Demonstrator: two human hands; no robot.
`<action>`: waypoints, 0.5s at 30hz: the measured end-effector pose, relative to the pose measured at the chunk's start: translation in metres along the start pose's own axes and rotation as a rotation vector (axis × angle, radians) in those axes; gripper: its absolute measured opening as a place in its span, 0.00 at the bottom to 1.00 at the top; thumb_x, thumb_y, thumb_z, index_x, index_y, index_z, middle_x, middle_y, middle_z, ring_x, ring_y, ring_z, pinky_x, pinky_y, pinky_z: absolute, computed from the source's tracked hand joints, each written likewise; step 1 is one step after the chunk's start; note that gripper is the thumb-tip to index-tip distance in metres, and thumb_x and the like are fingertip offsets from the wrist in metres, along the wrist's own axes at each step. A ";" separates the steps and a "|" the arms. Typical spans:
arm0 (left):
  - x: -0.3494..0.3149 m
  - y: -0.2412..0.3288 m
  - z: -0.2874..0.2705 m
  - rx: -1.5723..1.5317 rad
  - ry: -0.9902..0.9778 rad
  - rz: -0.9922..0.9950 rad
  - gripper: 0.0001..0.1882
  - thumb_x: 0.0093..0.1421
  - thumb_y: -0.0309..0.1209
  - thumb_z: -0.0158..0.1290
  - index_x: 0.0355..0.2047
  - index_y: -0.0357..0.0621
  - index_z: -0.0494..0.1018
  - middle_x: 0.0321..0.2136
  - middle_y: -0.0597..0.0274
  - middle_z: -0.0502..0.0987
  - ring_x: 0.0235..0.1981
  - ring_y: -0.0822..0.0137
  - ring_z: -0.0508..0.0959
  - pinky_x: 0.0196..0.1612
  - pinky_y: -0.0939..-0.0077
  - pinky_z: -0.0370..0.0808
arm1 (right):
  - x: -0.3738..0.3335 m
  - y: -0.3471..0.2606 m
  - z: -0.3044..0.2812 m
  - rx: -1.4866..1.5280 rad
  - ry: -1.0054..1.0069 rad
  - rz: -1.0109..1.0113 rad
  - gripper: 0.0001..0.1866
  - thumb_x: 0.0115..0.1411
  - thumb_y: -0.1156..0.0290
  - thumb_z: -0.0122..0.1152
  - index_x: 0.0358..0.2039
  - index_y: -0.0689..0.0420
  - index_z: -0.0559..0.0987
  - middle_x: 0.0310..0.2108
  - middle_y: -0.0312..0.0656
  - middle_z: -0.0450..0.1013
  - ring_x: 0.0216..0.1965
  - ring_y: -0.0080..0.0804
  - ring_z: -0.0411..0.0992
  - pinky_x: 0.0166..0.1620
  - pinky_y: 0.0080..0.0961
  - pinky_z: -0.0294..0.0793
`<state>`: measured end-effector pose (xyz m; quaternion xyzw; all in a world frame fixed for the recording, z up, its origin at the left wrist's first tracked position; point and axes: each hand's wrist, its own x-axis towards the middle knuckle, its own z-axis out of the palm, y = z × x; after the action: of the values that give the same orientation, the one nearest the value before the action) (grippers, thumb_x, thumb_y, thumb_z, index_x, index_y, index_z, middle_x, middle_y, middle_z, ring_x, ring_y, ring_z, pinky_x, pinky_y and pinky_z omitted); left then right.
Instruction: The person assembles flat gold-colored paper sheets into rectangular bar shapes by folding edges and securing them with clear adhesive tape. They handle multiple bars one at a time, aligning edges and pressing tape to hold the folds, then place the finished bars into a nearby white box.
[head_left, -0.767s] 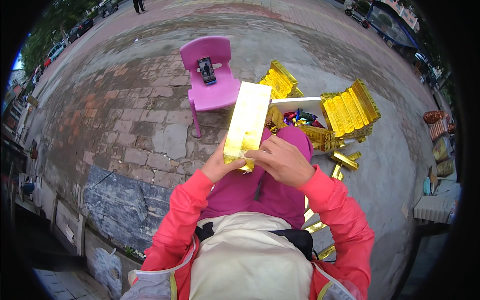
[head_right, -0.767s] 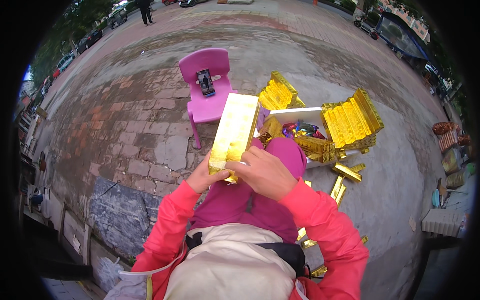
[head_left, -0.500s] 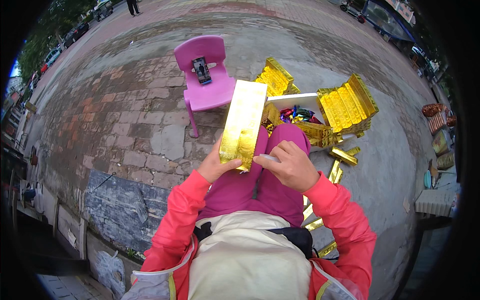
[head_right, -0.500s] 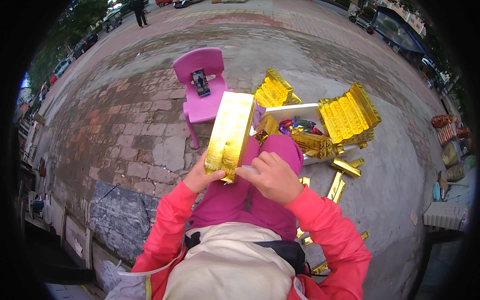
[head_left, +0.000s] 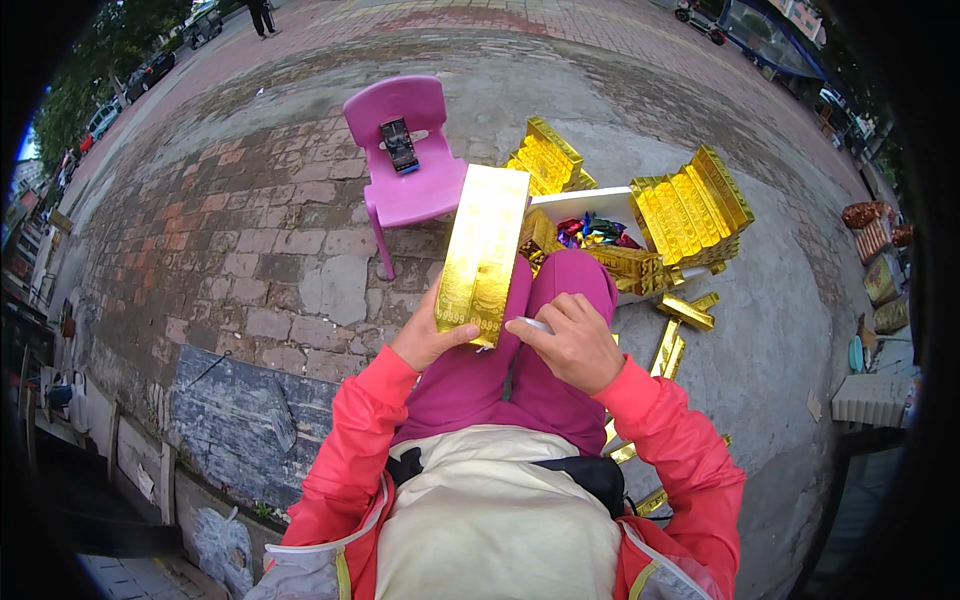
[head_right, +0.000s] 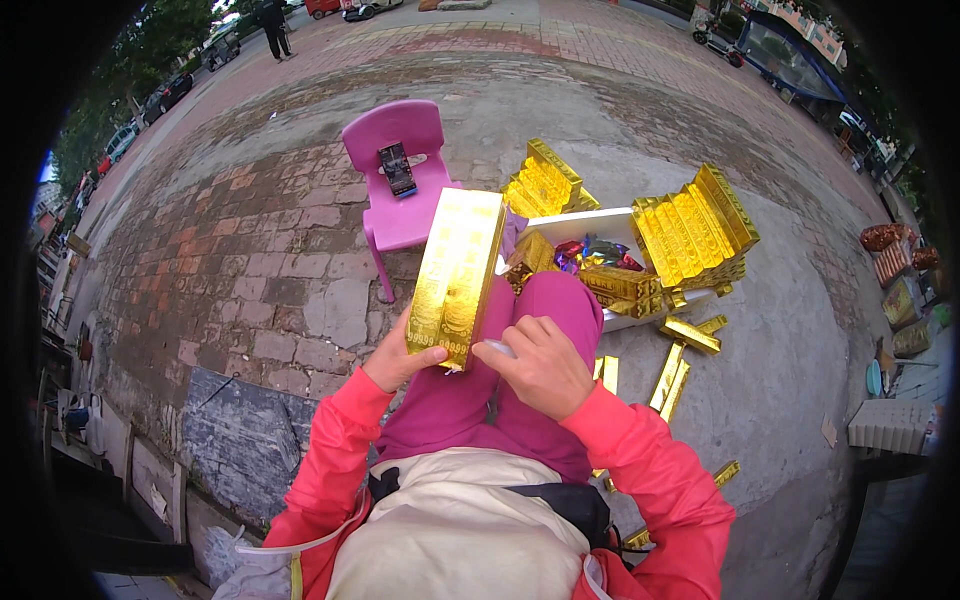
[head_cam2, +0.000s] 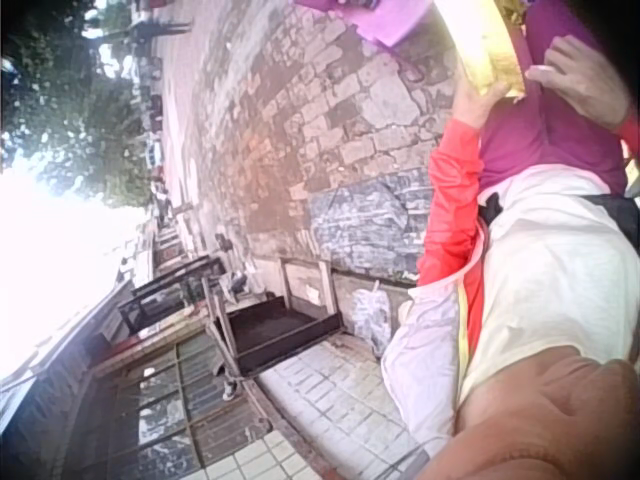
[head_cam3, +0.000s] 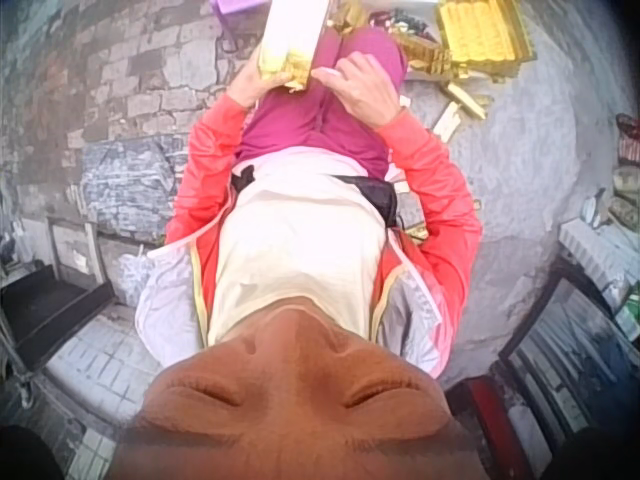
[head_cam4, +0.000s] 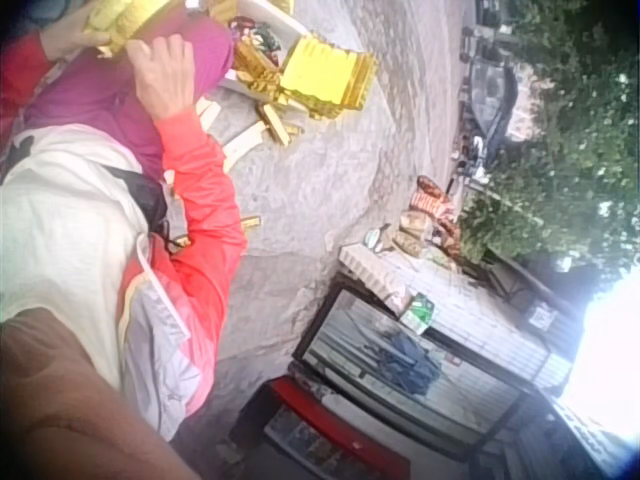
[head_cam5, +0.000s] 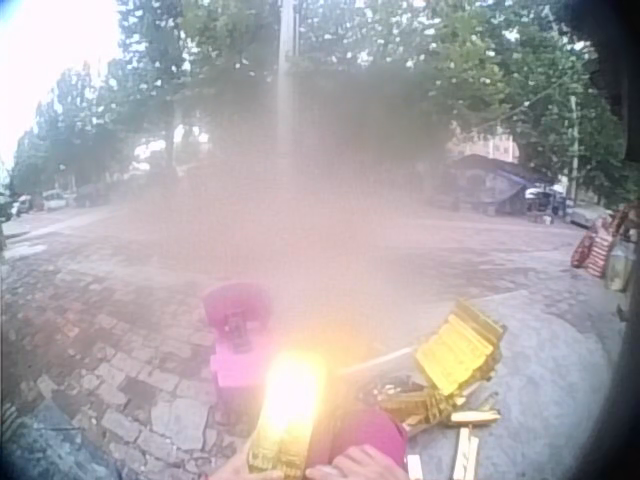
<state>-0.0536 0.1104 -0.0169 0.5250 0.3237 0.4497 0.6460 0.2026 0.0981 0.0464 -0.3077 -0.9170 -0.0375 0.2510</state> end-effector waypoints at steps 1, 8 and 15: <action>0.000 -0.002 -0.001 -0.013 -0.013 0.031 0.50 0.59 0.28 0.66 0.73 0.40 0.46 0.63 0.58 0.65 0.63 0.67 0.67 0.65 0.69 0.65 | 0.000 0.001 0.003 -0.004 0.000 0.001 0.18 0.52 0.75 0.62 0.46 0.49 0.80 0.28 0.36 0.67 0.35 0.36 0.68 0.39 0.33 0.68; -0.001 -0.031 -0.029 -0.061 0.129 -0.106 0.33 0.73 0.38 0.50 0.72 0.39 0.53 0.63 0.58 0.67 0.63 0.67 0.67 0.65 0.71 0.65 | 0.008 0.001 0.029 0.183 0.003 0.099 0.16 0.58 0.73 0.62 0.48 0.48 0.80 0.30 0.37 0.68 0.36 0.38 0.69 0.40 0.34 0.69; -0.002 -0.019 -0.044 0.443 0.279 0.085 0.35 0.75 0.42 0.45 0.73 0.33 0.50 0.67 0.50 0.62 0.67 0.61 0.63 0.69 0.68 0.59 | 0.047 0.006 0.043 0.406 -0.135 0.130 0.15 0.63 0.67 0.61 0.50 0.53 0.77 0.36 0.40 0.73 0.42 0.43 0.73 0.44 0.38 0.73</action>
<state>-0.0886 0.1245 -0.0460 0.5995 0.4780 0.4626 0.4450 0.1554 0.1381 0.0307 -0.3112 -0.8988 0.1846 0.2474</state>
